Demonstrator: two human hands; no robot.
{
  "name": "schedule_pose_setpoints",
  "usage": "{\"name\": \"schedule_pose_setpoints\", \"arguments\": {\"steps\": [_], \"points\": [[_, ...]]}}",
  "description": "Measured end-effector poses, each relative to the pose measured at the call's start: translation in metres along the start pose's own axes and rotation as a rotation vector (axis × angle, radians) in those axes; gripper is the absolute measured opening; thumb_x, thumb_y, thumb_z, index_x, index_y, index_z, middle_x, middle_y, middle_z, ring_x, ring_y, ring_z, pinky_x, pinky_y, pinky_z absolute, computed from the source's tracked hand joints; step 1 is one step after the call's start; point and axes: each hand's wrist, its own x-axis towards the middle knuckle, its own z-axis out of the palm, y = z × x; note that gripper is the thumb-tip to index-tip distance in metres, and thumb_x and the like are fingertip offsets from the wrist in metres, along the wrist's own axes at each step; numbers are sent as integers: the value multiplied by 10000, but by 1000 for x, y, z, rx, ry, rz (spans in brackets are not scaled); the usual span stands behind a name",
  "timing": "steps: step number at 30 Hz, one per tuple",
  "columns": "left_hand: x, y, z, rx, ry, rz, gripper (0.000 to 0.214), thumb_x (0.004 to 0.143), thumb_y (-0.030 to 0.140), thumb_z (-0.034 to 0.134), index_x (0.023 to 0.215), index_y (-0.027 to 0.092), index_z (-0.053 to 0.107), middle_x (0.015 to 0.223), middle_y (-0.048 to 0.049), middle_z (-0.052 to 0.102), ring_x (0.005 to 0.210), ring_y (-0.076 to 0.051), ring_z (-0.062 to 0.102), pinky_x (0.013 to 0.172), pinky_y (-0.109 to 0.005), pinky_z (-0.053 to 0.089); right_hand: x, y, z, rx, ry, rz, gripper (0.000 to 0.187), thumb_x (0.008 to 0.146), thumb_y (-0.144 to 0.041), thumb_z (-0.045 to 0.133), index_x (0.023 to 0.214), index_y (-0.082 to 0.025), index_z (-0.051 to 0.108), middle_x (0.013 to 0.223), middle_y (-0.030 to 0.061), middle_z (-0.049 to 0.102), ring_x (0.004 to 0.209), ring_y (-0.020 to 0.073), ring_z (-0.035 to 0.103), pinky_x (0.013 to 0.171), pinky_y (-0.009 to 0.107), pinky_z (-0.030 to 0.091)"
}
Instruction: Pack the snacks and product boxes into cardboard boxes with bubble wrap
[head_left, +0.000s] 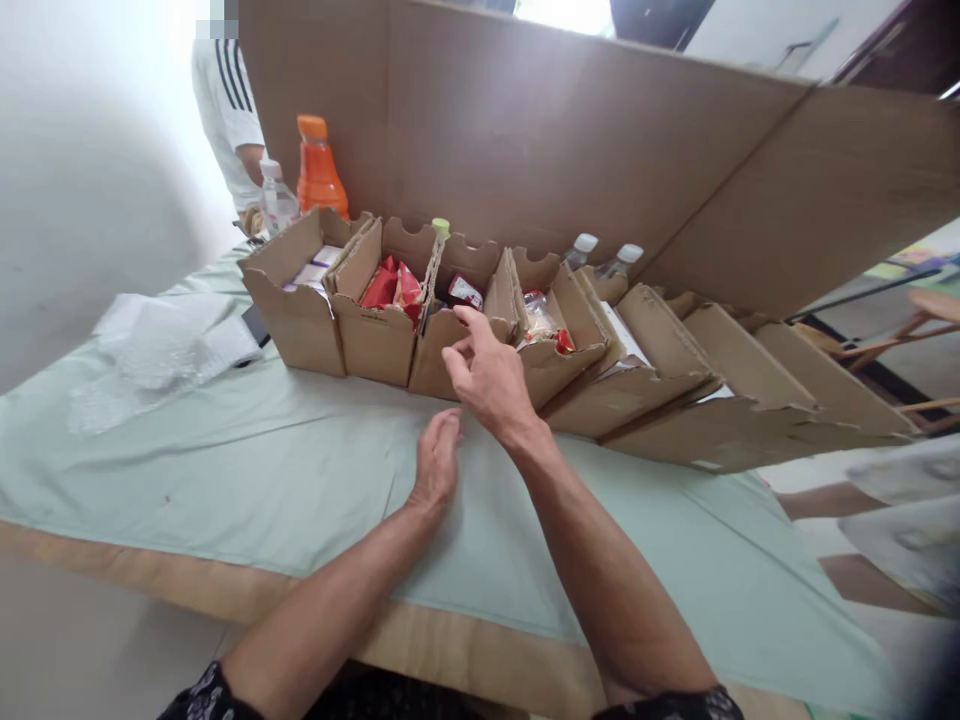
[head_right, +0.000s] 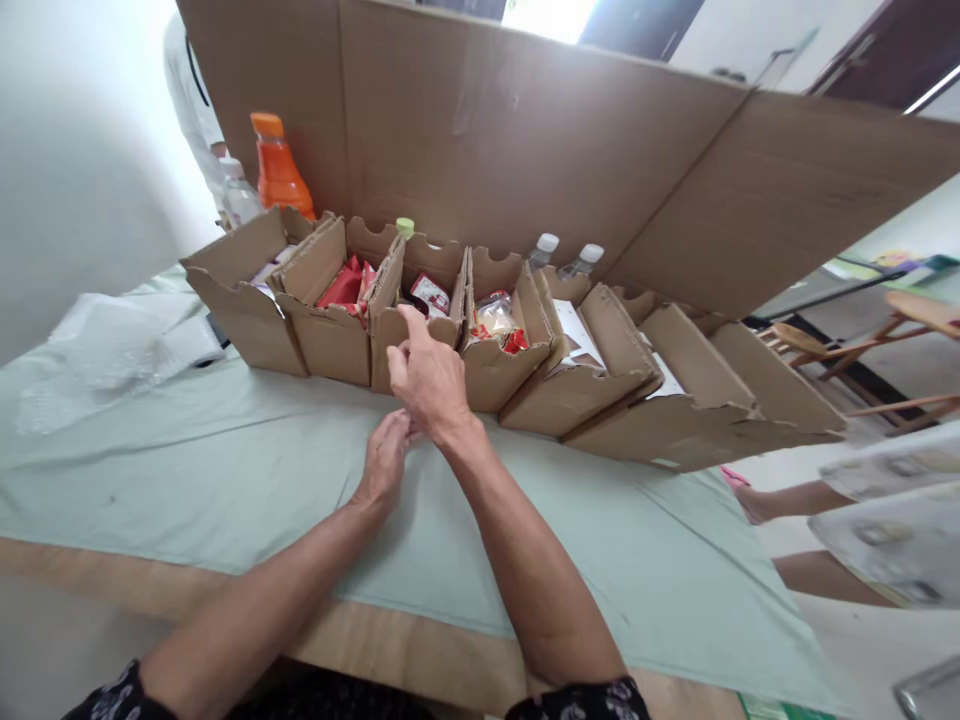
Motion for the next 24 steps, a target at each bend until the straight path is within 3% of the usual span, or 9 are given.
{"name": "schedule_pose_setpoints", "arguments": {"steps": [3,7,10,13,16,20,22,24], "points": [[-26,14,-24,7,70,21,374,922,451,571,1133,168,696,1198,-141,736,1159,-280,672,1024,-427,514,2,-1,-3,-86,63,103,447,959,-255,515,1394,-169,579,986,68,799,897,265,735,889,399,523],[-77,22,-64,100,78,50,352,901,442,630,1122,193,743,1236,-112,739,1192,-279,658,1077,-440,489,1,0,-8,-257,-1,135,406,954,-261,538,1352,-224,607,1000,88,800,955,319,731,844,402,504],[-106,24,-87,184,48,74,325,900,444,632,1066,198,765,1272,-103,724,1239,-290,636,1119,-455,470,3,-1,-8,-311,-9,114,345,965,-230,497,1275,-221,648,1013,115,792,924,306,727,803,365,480],[-118,27,-104,230,71,125,320,910,445,625,1060,199,765,1300,-104,711,1260,-294,628,1119,-451,474,-12,-4,-12,-322,-2,89,270,966,-213,482,1134,-217,693,956,107,790,857,278,723,755,329,455],[-118,32,-121,210,144,160,330,924,423,633,1154,206,729,1313,-97,705,1252,-278,637,1104,-435,479,-61,-6,-24,-261,7,-3,221,969,-234,488,1048,-232,694,839,55,777,755,235,714,688,296,437],[-110,39,-139,206,237,161,393,901,387,670,1251,210,660,1270,-95,713,1232,-265,652,1095,-432,475,-157,-1,-59,-42,33,-149,183,995,-282,505,971,-257,685,770,2,755,653,170,700,640,268,478],[-106,42,-142,240,243,155,420,871,380,694,1248,204,647,1281,-105,702,1229,-273,654,1079,-437,489,-201,10,-84,43,43,-174,143,976,-289,564,970,-286,706,814,2,775,681,169,723,650,266,528],[-105,42,-141,273,204,168,459,847,370,714,1267,201,633,1336,-120,677,1240,-286,650,1059,-442,509,-237,27,-108,57,92,-105,117,945,-319,625,966,-324,740,845,14,789,709,191,744,648,284,569]]}}
